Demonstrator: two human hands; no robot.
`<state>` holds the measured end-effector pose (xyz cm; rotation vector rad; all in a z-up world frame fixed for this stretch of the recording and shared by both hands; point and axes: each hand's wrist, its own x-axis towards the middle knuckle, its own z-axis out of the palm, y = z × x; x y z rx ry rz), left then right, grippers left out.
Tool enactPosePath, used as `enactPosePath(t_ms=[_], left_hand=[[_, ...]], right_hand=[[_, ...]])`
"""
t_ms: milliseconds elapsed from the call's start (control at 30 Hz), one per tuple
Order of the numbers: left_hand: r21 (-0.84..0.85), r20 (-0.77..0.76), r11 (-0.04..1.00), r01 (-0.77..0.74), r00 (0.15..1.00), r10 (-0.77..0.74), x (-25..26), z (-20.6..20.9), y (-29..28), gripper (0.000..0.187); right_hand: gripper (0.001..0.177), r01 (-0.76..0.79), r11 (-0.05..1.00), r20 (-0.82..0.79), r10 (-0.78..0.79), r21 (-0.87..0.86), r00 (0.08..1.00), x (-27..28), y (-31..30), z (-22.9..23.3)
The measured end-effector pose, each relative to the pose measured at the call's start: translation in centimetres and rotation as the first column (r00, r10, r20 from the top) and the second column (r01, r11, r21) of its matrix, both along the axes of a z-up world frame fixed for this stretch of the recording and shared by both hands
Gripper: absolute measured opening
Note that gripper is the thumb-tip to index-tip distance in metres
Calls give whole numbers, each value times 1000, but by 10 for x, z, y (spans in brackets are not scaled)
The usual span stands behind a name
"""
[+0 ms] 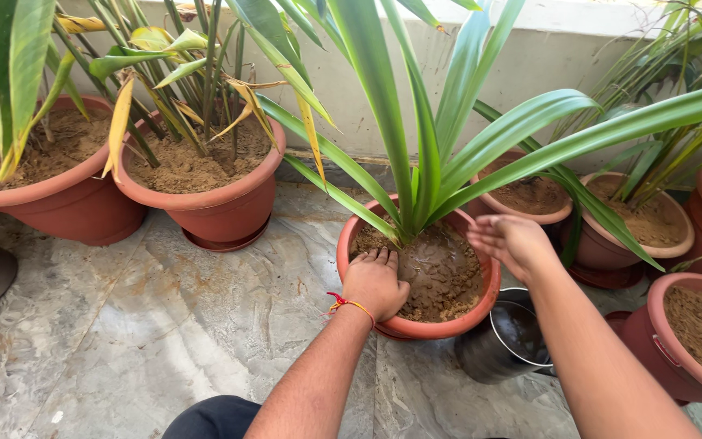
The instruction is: The person waters a potted plant by scooping water from a metal pitcher with their hands and pouring it into the soil. They then press the soil around the plant base with both hands to settle it.
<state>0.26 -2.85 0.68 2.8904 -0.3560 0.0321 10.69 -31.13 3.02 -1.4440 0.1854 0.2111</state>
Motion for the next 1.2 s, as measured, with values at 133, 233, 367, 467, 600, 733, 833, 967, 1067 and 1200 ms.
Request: enactPosePath(t_ms=[133,233,367,467,600,733,833,967,1067,1200], left_hand=[[27,-3,999,30,1000,-30,-4,3,1,67],[89,-52,995,50,998,-46,-3,4,1,68],[117,-60,991,59,997,-52,0,1,0,68],[122,-51,991,48,998,-42,-2,-2,-2,68],[114,1,992,51,999,-52,-4,-4,0,68],[77,24,996,46,999,-48,-1,-4,0,69],[80,28,996,47,998,-49,-4,-6,0,69],[72,8,996,51,999,-52,-2,-3,0,67],[57,5,997,46,999,-46,-4,-2,1,66],[32,36,999,39,999,-40,-5,-2,1,65]], right_hand=[[25,-8,963,15,12,-268,1000,-35,-62,-36],[28,-80,888,-144,16,-453,989,-43,-104,-82],[25,-235,721,-341,-1,-651,940,-53,-111,-134],[24,-303,558,-335,48,-772,941,-59,-99,-150],[21,-318,769,-444,49,-554,894,-59,-95,-165],[25,-103,984,-578,169,145,799,-64,-95,-136],[25,66,881,-547,230,468,805,-72,-88,-86],[24,32,797,-361,237,603,902,-54,-56,-31],[24,-13,804,-377,294,595,878,-34,-20,-4],[26,-63,866,-445,315,496,838,-29,14,9]])
